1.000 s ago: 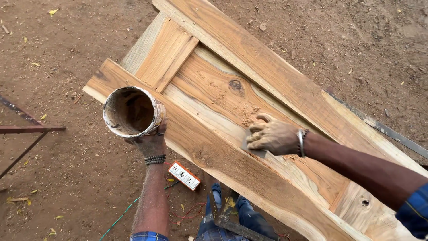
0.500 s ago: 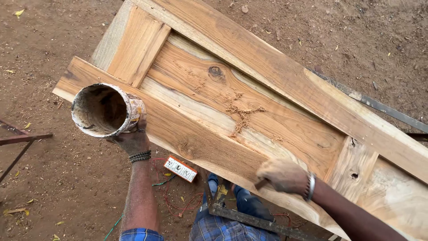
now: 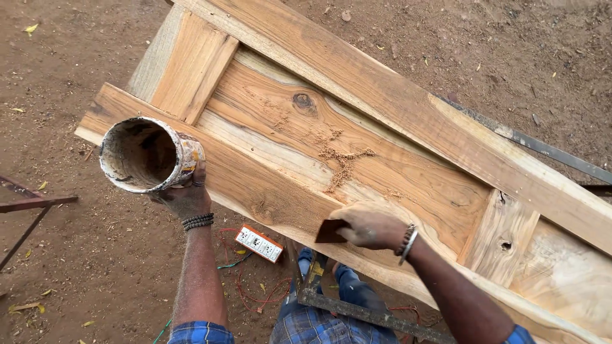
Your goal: The recorder is sanding and polishing a wooden door frame using an electric angle grinder with a sanding pad and manual sandpaper to smooth the surface.
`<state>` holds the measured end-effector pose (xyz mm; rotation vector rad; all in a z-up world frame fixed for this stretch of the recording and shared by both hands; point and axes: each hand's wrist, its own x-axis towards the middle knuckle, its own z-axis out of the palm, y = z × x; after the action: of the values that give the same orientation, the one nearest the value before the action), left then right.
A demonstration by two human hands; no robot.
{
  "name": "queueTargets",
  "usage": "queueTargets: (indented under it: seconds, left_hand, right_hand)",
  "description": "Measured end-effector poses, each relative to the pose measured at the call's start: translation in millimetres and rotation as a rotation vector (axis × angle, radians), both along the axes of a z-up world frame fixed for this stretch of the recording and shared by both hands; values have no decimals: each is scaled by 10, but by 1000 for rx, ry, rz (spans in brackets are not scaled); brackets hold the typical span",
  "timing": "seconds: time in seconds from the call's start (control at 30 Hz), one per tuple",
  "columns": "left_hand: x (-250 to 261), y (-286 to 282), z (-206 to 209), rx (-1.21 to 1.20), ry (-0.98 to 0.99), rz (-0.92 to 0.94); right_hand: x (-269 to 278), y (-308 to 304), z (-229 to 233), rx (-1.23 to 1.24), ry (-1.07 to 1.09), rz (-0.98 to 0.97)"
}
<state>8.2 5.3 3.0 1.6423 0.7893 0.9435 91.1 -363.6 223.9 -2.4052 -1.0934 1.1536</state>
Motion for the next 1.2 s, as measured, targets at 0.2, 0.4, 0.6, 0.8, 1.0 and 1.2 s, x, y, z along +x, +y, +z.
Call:
queueTargets:
  seconds: [0.2,0.4,0.6,0.8,1.0,1.2]
  left_hand:
    - [-41,-17,32,-68,-84,-16]
    - [-178,35,-252,195,265,86]
    - [-3,-121,352,-83,-15,17]
    - [-114,-36,-148,71,193,102]
    - [-140,-29,-93,215,392,112]
    - [-173,-53,-144,159,325,76]
  right_hand:
    - [786,377,103,70,-122,-255]
    - [1500,446,-287,346,-563,-156]
    - [1140,228,-414,136,-686,73]
    - [818,-397,-304,115,-653,-279]
    - [739,413,-52,98,-575,-367]
    - [1738,1702,-613,625,-750,117]
